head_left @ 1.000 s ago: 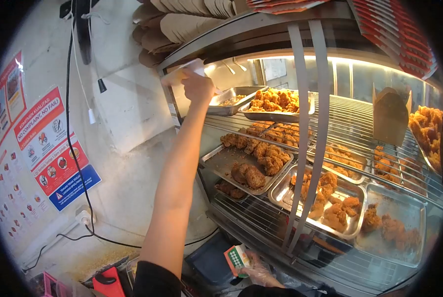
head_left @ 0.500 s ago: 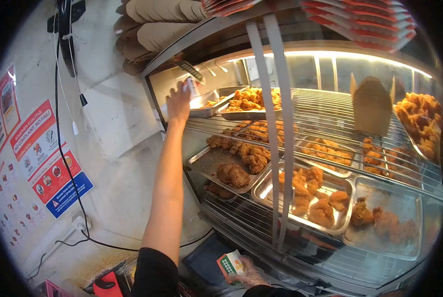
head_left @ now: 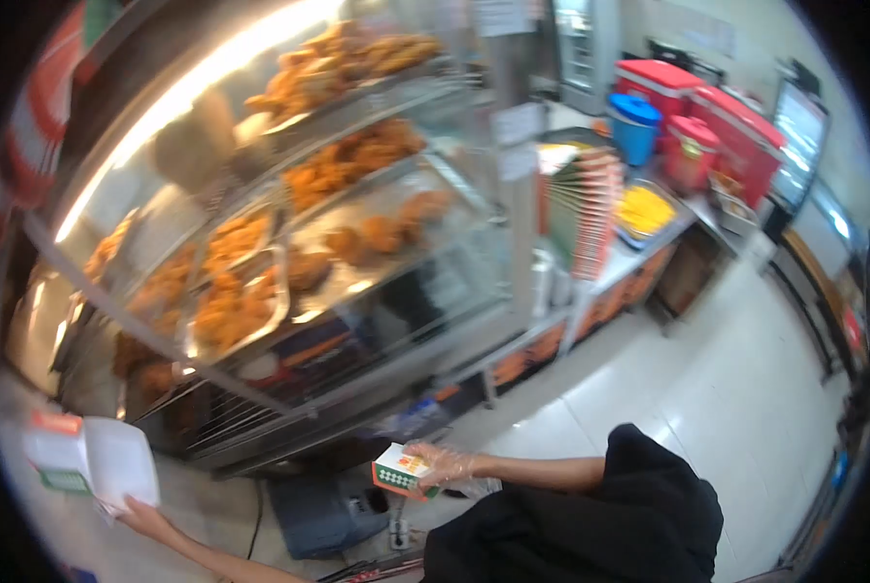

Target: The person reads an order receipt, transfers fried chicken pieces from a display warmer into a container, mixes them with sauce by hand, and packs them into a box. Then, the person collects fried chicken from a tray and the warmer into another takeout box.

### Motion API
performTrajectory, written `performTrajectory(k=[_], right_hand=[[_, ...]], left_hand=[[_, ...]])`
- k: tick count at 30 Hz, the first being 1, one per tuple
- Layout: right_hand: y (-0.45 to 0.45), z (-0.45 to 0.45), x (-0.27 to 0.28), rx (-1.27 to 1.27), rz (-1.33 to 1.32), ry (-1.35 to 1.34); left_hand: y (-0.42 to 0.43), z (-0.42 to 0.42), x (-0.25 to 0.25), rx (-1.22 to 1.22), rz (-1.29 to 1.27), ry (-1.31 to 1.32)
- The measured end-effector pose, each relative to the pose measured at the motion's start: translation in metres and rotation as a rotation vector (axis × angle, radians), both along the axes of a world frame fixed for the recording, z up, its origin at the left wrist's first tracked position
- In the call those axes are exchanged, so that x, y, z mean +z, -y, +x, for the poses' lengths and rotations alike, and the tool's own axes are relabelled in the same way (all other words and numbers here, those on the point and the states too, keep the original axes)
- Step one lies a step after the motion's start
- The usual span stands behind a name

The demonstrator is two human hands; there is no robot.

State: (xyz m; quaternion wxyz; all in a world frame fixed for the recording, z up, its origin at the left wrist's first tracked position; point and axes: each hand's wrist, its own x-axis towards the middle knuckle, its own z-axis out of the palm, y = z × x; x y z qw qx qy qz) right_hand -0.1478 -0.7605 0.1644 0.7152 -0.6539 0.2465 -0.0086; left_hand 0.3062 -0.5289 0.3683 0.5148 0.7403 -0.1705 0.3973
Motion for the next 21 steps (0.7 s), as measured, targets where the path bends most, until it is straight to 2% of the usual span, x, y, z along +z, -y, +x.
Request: performTrajectory(k=[1,2,3,5,6,7,8,9,10,11,12,15,17,18,20,21], right_hand=[[0.002,-0.035,-0.018,-0.088,-0.119,-0.043],[-0.013,-0.042,-0.004,-0.061,-0.214,-0.117],[-0.024,-0.08,-0.011,-0.121,-0.248,-0.133],[-0.02,-0.126,-0.034,-0.194,-0.275,-0.169],[-0.015,-0.151,-0.039,-0.21,-0.265,-0.206],[-0.011,-0.172,-0.031,-0.252,-0.225,-0.287],[-0.007,-0.19,-0.023,-0.293,-0.179,-0.367],[0.0,-0.205,-0.018,-0.304,-0.192,-0.379],[0.003,-0.219,-0.012,-0.315,-0.198,-0.39],[0.007,-0.23,-0.01,-0.325,-0.203,-0.401],[0.01,-0.239,-0.01,-0.357,-0.221,-0.416],[0.022,-0.268,-0.013,-0.439,-0.339,-0.419],[0.03,-0.29,-0.044,-0.515,-0.374,-0.33],[0.042,-0.301,-0.052,-0.553,-0.395,-0.282],[0.057,-0.333,-0.01,-0.539,-0.29,-0.385],[0.063,-0.35,-0.006,-0.598,-0.327,-0.382]], left_hand=[[0.011,-0.033,-0.05,-0.139,0.011,0.004],[0.01,-0.046,-0.067,-0.219,0.066,-0.15],[0.027,-0.129,-0.072,-0.235,0.171,-0.347],[0.085,-0.251,-0.096,-0.718,-0.037,-0.647],[0.11,-0.309,-0.1,-0.749,0.11,-0.588],[0.128,-0.339,-0.12,-0.774,0.647,-0.245],[0.146,-0.37,-0.141,-0.749,0.998,0.228],[0.174,-0.424,-0.106,-1.204,0.718,-0.272],[0.202,-0.479,-0.071,-1.482,0.289,-0.795],[0.236,-0.501,-0.081,-1.595,0.261,-0.496],[0.261,-0.528,-0.057,-1.555,0.373,-0.137],[0.357,-0.587,0.002,-1.409,0.142,0.326],[0.427,-0.611,0.044,-1.365,-0.042,0.46],[0.48,-0.609,0.051,-1.387,-0.002,0.518],[0.537,-0.62,0.09,-1.352,-0.053,0.543],[0.555,-0.625,0.104,-1.304,0.091,0.412]])
